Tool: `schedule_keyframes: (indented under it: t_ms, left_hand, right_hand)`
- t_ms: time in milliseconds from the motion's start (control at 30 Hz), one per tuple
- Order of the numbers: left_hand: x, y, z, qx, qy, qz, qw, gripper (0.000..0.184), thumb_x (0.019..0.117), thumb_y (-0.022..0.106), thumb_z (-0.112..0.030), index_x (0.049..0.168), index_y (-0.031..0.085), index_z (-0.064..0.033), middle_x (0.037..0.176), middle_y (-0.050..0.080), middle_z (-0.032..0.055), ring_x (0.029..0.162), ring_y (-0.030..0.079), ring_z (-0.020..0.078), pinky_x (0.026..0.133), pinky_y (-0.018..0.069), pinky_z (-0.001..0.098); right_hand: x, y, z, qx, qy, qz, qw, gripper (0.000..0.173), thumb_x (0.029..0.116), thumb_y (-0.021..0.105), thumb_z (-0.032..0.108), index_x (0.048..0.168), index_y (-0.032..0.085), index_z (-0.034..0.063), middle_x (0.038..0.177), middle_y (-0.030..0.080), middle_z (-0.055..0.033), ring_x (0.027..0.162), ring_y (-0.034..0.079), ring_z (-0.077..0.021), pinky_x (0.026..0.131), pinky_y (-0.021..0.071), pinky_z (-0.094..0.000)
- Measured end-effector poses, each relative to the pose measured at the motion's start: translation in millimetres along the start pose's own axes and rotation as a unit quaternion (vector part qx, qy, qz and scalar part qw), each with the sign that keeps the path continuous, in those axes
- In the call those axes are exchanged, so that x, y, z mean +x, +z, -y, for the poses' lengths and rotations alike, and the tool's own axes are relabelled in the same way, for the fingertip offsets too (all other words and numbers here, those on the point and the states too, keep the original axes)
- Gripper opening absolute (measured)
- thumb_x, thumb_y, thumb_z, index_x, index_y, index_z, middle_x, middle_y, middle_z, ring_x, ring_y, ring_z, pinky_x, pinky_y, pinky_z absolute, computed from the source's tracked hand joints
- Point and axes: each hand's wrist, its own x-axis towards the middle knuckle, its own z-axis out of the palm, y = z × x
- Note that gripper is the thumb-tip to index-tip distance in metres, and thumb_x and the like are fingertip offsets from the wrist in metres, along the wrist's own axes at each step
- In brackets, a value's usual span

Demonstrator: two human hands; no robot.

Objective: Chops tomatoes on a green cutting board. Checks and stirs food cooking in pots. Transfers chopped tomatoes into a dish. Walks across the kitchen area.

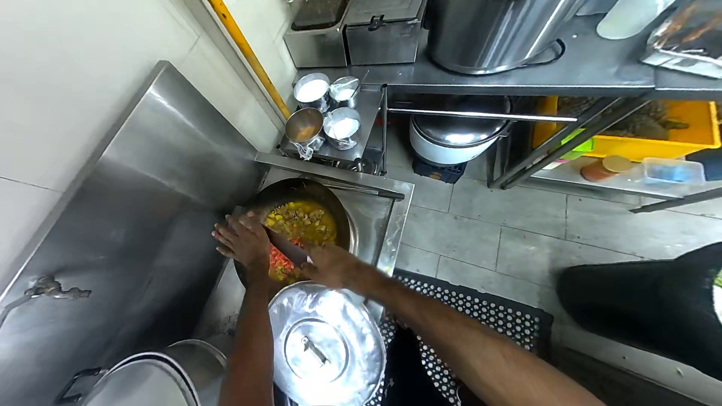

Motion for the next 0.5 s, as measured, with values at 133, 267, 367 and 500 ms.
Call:
schedule_keyframes:
  t_ms: [133, 267, 367, 500]
  left_hand:
    - [21, -2, 34, 0.133, 0.101, -0.005, 0.986, 0.069, 0.1081, 0.02, -0.055, 0.165, 0.018, -0.0157, 0.169, 0.019, 0.0191, 0.157, 0.016, 0.0386, 0.119, 0.0113, 0.072]
    - [33, -9, 30, 0.178, 0.138, 0.091, 0.97, 0.058, 0.1115, 0.023, -0.04, 0.162, 0.028, -0.0132, 0.162, 0.037, 0.017, 0.155, 0.025, 0.0359, 0.121, 0.0088, 0.07]
    - [29, -15, -4, 0.18, 0.131, 0.11, 0.969, 0.056, 0.1098, 0.036, -0.029, 0.163, 0.025, -0.0159, 0.154, 0.049, 0.0202, 0.148, 0.038, 0.0387, 0.122, 0.013, 0.068]
    - [6, -28, -75, 0.046, 0.273, 0.036, 0.96, 0.073, 0.1013, 0.054, -0.02, 0.164, 0.018, -0.0087, 0.159, 0.031, 0.0331, 0.145, 0.032, 0.0557, 0.117, 0.0188, 0.075]
  right_hand:
    - [-54, -23, -23, -0.067, 0.024, -0.028, 0.997, 0.035, 0.1047, 0.055, 0.037, 0.127, 0.063, 0.0111, 0.1, 0.069, -0.0161, 0.091, 0.07, -0.0343, 0.078, 0.0571, -0.0551]
    - [-126, -47, -90, -0.141, 0.12, -0.079, 0.98, 0.033, 0.1026, 0.058, 0.039, 0.128, 0.063, 0.0191, 0.1, 0.07, -0.0139, 0.095, 0.07, -0.0356, 0.078, 0.0565, -0.0573]
    - [-210, -42, -180, -0.109, 0.093, -0.208, 0.967, 0.025, 0.1011, 0.059, 0.045, 0.114, 0.066, 0.0243, 0.074, 0.065, -0.001, 0.065, 0.066, -0.021, 0.058, 0.055, -0.0458]
    - [-357, 4, -282, -0.02, 0.148, -0.408, 0.901, 0.034, 0.0996, 0.054, 0.054, 0.114, 0.066, 0.0252, 0.066, 0.061, 0.0057, 0.051, 0.059, -0.0115, 0.047, 0.0514, -0.038]
